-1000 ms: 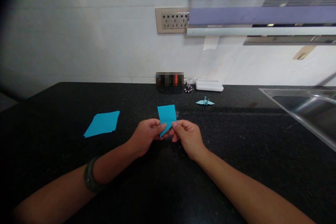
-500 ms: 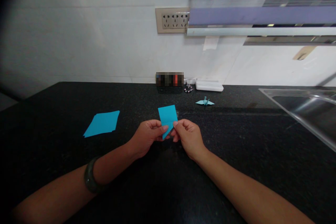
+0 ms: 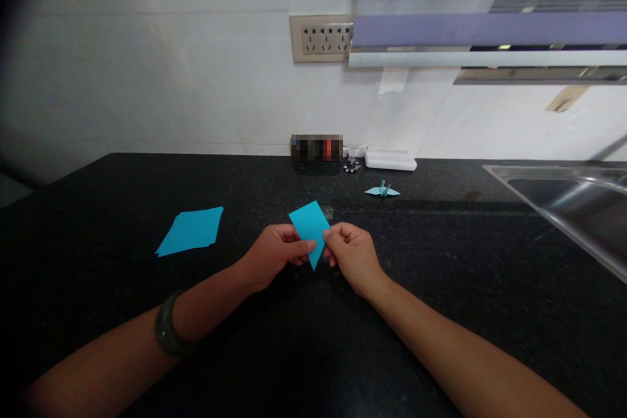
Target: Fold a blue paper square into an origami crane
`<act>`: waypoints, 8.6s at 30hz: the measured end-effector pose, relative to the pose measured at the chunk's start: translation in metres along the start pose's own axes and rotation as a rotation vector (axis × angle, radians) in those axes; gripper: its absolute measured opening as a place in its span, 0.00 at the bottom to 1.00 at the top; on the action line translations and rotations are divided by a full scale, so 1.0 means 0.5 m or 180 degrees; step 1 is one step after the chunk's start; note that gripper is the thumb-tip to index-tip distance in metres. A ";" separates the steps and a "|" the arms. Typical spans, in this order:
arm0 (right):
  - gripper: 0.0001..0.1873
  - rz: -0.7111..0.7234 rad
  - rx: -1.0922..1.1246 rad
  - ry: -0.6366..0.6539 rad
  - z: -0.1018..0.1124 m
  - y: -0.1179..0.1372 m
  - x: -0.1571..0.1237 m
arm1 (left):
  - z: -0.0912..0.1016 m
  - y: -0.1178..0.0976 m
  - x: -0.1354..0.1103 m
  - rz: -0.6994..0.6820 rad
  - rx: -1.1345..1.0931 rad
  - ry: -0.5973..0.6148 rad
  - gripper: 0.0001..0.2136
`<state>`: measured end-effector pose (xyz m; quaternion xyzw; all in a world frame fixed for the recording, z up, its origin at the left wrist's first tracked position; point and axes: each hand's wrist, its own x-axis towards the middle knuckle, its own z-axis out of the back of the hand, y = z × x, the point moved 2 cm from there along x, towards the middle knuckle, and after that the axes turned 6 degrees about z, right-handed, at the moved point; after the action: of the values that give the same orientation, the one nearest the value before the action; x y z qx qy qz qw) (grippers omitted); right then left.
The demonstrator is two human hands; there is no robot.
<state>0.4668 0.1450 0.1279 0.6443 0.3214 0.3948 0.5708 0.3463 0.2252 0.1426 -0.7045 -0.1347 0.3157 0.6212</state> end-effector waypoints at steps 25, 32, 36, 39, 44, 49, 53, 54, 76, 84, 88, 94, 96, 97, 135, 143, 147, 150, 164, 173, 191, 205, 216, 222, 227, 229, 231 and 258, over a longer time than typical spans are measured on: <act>0.12 -0.0181 -0.0441 0.0462 -0.018 0.014 -0.011 | 0.004 -0.005 0.002 -0.0123 -0.0251 -0.0527 0.09; 0.14 -0.0140 -0.0564 0.0630 -0.019 0.006 -0.011 | 0.005 -0.002 0.002 -0.0126 -0.0237 -0.0570 0.10; 0.15 -0.0095 -0.0655 0.0710 -0.019 -0.002 -0.012 | 0.006 -0.004 0.002 -0.0123 -0.0209 -0.0620 0.10; 0.14 -0.0144 -0.0647 0.0793 -0.020 0.001 -0.012 | 0.008 -0.006 0.003 -0.0170 -0.0226 -0.0630 0.11; 0.11 -0.0286 -0.0450 0.0899 -0.023 0.009 -0.015 | 0.010 -0.006 0.005 -0.0169 -0.0252 -0.0673 0.10; 0.15 -0.0266 -0.0486 0.1018 -0.025 0.001 -0.019 | 0.012 -0.008 0.004 -0.0202 -0.0258 -0.0735 0.10; 0.16 -0.0228 -0.0506 0.1031 -0.026 -0.001 -0.019 | 0.013 -0.011 0.003 -0.0163 -0.0320 -0.0762 0.11; 0.17 -0.0268 -0.0481 0.1011 -0.026 0.000 -0.018 | 0.013 -0.011 0.002 -0.0164 -0.0334 -0.0764 0.11; 0.20 -0.0226 -0.0712 0.0907 -0.025 0.005 -0.024 | 0.017 -0.012 -0.001 -0.0388 -0.0415 -0.0817 0.12; 0.13 0.0011 0.0151 0.0295 -0.016 0.007 -0.008 | 0.002 -0.004 -0.004 -0.0275 -0.0202 -0.0285 0.10; 0.12 0.0074 0.0067 0.0214 -0.015 0.010 -0.011 | -0.008 -0.010 -0.010 -0.0278 -0.0167 -0.0197 0.08; 0.16 0.0093 -0.0159 0.0130 -0.009 0.011 -0.010 | -0.007 -0.012 -0.009 -0.0282 -0.0116 -0.0025 0.07; 0.15 0.0082 -0.0048 0.0214 -0.010 0.013 -0.010 | -0.006 -0.013 -0.009 -0.0262 -0.0102 0.0052 0.07; 0.14 0.0082 0.0009 0.0256 -0.011 0.015 -0.009 | -0.005 -0.013 -0.009 -0.0247 -0.0087 0.0082 0.08; 0.08 0.0553 -0.0426 -0.0148 0.010 0.008 -0.001 | 0.028 -0.007 0.015 0.0362 -0.0768 0.0084 0.19; 0.12 0.1594 -0.0979 -0.0134 0.024 0.016 0.007 | 0.025 -0.005 0.014 0.0528 -0.1018 0.0409 0.13; 0.16 0.0470 0.0157 -0.0460 0.023 -0.013 0.014 | 0.033 -0.001 0.023 0.0289 -0.1078 -0.0039 0.12; 0.17 0.0162 0.0432 -0.0224 0.018 -0.018 0.016 | 0.034 0.002 0.026 0.0193 -0.1019 -0.0223 0.12; 0.11 0.0243 -0.0360 0.0275 0.008 0.009 0.012 | 0.030 -0.003 0.018 -0.0154 0.0405 -0.0274 0.12; 0.13 0.0312 -0.0331 -0.0008 0.012 -0.002 0.017 | 0.024 0.006 0.022 -0.0095 0.0300 -0.0083 0.12; 0.18 0.3191 -0.3101 0.0794 0.034 0.013 -0.002 | 0.023 -0.004 0.017 -0.0051 0.0085 -0.0085 0.10; 0.20 0.3186 -0.3171 0.1170 0.028 0.013 -0.003 | 0.034 -0.006 0.017 0.0182 -0.0197 0.0153 0.09; 0.22 0.3036 -0.2890 0.1242 0.030 0.011 0.000 | 0.040 -0.001 0.023 -0.0041 0.0087 0.0098 0.11; 0.20 0.3062 -0.2722 0.1083 0.028 0.016 -0.001 | 0.043 -0.002 0.023 -0.0127 0.0330 0.0050 0.10; 0.20 0.2919 -0.2622 0.0642 0.030 0.015 0.002 | 0.036 -0.005 0.017 0.0074 0.0220 0.0161 0.10; 0.19 0.2833 -0.2607 0.0465 0.031 0.014 0.003 | 0.031 -0.007 0.015 0.0209 0.0046 0.0220 0.10; 0.17 0.2744 -0.2615 0.0349 0.031 0.013 0.004 | 0.028 -0.008 0.013 0.0286 -0.0078 0.0236 0.09; 0.22 0.3252 -0.2812 0.1532 0.039 0.004 0.003 | 0.041 -0.004 0.023 0.0218 -0.0288 0.0389 0.08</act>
<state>0.4847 0.1366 0.1296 0.3180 -0.0934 0.8370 0.4353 0.3430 0.2483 0.1407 -0.7540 -0.0864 0.2867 0.5847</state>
